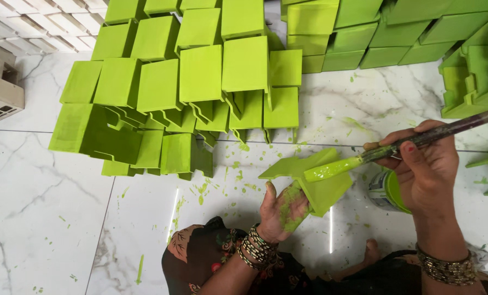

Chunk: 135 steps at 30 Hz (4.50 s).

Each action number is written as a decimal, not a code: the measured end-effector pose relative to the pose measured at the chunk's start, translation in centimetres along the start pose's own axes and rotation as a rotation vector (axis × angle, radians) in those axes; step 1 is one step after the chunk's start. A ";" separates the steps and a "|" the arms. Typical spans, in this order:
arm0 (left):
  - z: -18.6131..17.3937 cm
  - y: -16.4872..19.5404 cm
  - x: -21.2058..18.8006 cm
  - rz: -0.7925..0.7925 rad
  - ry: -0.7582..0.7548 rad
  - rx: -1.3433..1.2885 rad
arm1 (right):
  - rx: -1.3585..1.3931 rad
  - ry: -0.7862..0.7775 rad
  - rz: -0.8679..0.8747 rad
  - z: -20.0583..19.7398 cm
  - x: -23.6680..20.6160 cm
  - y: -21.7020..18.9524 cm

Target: The person sits on the floor and paints small house-shaped wooden pieces bright green using a wide brush, dipping the brush into a paint can and coating each surface of a piece, then setting finished pieces with a large stack of already painted pieces.

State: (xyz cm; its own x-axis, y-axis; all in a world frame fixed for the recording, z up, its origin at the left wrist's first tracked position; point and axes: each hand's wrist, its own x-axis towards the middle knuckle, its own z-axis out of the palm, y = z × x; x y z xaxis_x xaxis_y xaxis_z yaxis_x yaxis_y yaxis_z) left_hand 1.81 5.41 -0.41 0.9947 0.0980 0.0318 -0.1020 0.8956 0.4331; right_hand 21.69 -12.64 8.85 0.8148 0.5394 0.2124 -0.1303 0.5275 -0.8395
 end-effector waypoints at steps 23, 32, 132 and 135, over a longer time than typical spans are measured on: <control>0.3 0.7 -0.6 -0.018 0.006 -0.002 | -0.120 0.083 -0.103 -1.8 0.2 -1.8; 0.5 0.7 -0.5 -0.018 -0.010 -0.018 | -0.136 0.046 -0.044 0.6 -0.1 -0.1; 1.5 2.2 -0.2 0.062 0.059 -0.164 | -0.133 -0.069 -0.039 0.5 -1.2 -1.0; 1.5 2.3 -0.1 0.062 0.073 -0.181 | -0.108 -0.113 -0.006 1.7 -1.8 -0.7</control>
State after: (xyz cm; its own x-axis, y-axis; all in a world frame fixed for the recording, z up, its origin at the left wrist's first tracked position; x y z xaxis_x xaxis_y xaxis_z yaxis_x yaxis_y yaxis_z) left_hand 1.49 6.83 1.90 0.9834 0.1810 -0.0145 -0.1709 0.9495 0.2630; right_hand 19.36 -12.86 9.88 0.7459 0.6099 0.2678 -0.0592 0.4611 -0.8854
